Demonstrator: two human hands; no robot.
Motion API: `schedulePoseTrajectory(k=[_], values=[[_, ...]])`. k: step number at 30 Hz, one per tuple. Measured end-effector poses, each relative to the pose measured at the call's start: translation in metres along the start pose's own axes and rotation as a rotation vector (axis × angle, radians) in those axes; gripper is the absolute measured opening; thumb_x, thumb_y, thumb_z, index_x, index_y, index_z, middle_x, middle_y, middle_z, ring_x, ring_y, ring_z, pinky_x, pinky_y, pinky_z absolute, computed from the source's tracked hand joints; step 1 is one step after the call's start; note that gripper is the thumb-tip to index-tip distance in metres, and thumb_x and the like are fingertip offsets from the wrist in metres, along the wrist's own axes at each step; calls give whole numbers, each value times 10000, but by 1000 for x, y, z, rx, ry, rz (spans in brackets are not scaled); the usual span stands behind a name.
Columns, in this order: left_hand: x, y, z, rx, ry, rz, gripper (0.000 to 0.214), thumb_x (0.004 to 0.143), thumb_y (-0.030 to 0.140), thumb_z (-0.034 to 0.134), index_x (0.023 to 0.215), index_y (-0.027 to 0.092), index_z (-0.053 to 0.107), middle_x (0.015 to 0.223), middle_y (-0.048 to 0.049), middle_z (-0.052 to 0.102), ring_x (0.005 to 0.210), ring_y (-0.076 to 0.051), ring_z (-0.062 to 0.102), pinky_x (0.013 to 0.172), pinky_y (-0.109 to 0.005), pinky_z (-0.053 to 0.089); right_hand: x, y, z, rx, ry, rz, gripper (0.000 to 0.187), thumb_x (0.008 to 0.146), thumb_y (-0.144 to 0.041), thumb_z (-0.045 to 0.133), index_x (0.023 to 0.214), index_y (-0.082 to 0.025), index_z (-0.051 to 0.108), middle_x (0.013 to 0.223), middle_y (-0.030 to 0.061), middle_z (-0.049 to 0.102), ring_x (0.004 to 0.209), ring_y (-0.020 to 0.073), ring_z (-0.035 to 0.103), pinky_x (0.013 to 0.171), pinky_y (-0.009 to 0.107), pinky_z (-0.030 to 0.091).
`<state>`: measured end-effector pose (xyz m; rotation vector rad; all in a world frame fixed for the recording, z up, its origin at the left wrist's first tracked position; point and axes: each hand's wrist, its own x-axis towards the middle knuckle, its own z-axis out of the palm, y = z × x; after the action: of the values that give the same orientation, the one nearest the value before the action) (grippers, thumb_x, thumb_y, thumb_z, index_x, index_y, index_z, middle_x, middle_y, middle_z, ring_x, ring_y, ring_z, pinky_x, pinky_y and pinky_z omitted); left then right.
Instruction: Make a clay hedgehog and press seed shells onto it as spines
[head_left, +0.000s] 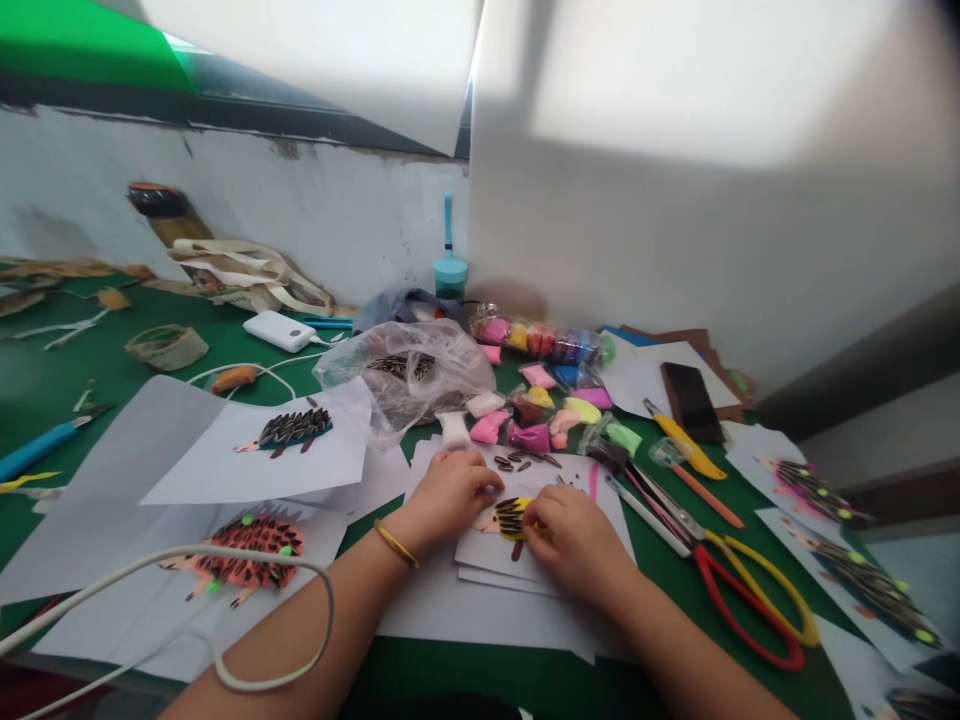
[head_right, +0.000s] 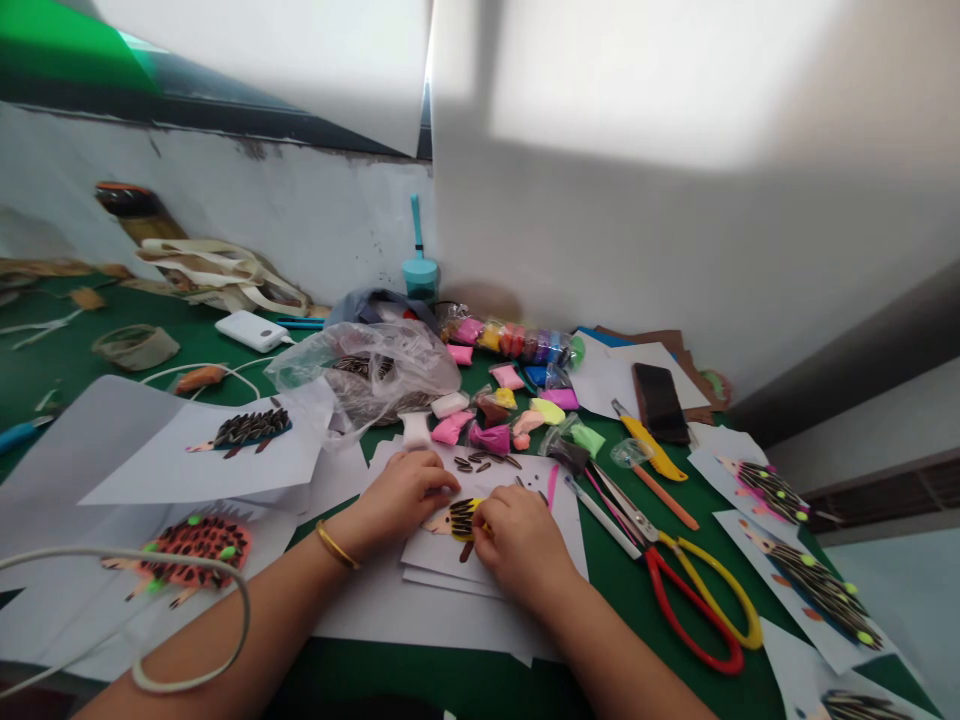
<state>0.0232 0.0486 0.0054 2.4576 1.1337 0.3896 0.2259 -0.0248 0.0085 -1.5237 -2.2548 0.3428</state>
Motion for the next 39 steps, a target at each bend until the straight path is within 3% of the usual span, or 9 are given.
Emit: schedulePoseTrajectory(k=[11,22,39], values=[[0,1,-1,7,-4,-4,147,861,232,648,961,295,734,914,-8,635,959,-190,571,875,-353,335,1,-4,-1,-68,-37,3,108,832,-145,590,745,-176,646,786,42,643,783,195,556,739,323,362],[-1,0,0,-7,3,-7,149,858,226,645,952,301,734,917,-1,641,958,-185,577,882,-351,339,-3,4,-6,26,-25,27,60,774,-131,645,789,-189,642,823,27,641,834,197,559,771,316,378],[0,0,0,8,2,-4,155,864,235,634,958,308,733,917,-4,643,954,-186,576,857,-360,330,0,0,0,-33,-39,-1,105,834,-151,585,749,-175,642,788,42,640,789,188,557,737,316,368]])
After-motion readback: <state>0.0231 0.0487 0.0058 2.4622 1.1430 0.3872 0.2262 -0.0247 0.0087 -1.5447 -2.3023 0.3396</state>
